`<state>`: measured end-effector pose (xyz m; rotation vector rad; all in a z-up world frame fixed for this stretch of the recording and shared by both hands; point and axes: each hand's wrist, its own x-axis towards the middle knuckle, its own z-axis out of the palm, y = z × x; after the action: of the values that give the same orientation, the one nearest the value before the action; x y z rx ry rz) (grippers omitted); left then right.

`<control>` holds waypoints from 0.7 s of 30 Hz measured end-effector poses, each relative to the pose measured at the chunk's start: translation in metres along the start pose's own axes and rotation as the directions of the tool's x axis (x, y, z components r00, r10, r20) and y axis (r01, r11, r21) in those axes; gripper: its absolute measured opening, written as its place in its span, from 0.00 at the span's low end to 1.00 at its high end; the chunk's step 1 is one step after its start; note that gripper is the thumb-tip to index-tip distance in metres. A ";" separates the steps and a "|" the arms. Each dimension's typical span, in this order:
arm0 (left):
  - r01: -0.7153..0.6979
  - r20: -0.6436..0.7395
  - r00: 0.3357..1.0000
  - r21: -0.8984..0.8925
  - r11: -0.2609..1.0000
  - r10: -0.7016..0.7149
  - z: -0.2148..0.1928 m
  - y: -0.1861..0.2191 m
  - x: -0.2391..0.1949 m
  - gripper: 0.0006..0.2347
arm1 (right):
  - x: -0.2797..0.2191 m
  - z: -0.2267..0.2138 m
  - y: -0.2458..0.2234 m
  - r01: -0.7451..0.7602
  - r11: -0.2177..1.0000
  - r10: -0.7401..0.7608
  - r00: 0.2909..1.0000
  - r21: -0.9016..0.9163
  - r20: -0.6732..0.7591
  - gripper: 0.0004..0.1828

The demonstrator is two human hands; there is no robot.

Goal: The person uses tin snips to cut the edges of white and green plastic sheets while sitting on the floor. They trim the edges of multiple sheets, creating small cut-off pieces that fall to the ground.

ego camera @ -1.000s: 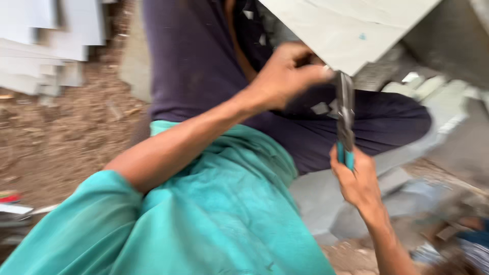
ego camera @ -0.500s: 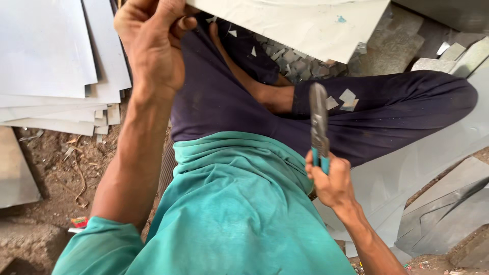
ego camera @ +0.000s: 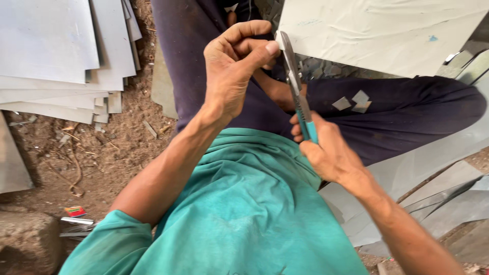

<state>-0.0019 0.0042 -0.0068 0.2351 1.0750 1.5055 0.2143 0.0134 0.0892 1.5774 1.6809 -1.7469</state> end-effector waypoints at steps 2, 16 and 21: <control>0.023 -0.019 1.000 -0.016 1.000 -0.024 0.001 -0.008 -0.002 0.14 | 0.000 -0.007 -0.006 -0.054 0.997 0.053 0.998 -0.050 -0.016 0.25; -0.240 0.168 0.969 0.461 0.854 0.181 0.060 0.049 0.089 0.14 | -0.033 0.010 0.080 0.050 0.982 -0.107 0.941 -0.183 -0.321 0.09; -0.252 0.150 0.968 0.543 0.801 0.203 0.126 -0.013 0.073 0.19 | -0.058 0.026 0.117 -0.089 0.988 0.127 0.934 0.126 -0.334 0.08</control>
<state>0.0731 0.1263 0.0226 0.8624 1.4431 1.3354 0.3135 -0.0717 0.0639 2.0823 1.6237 -1.6058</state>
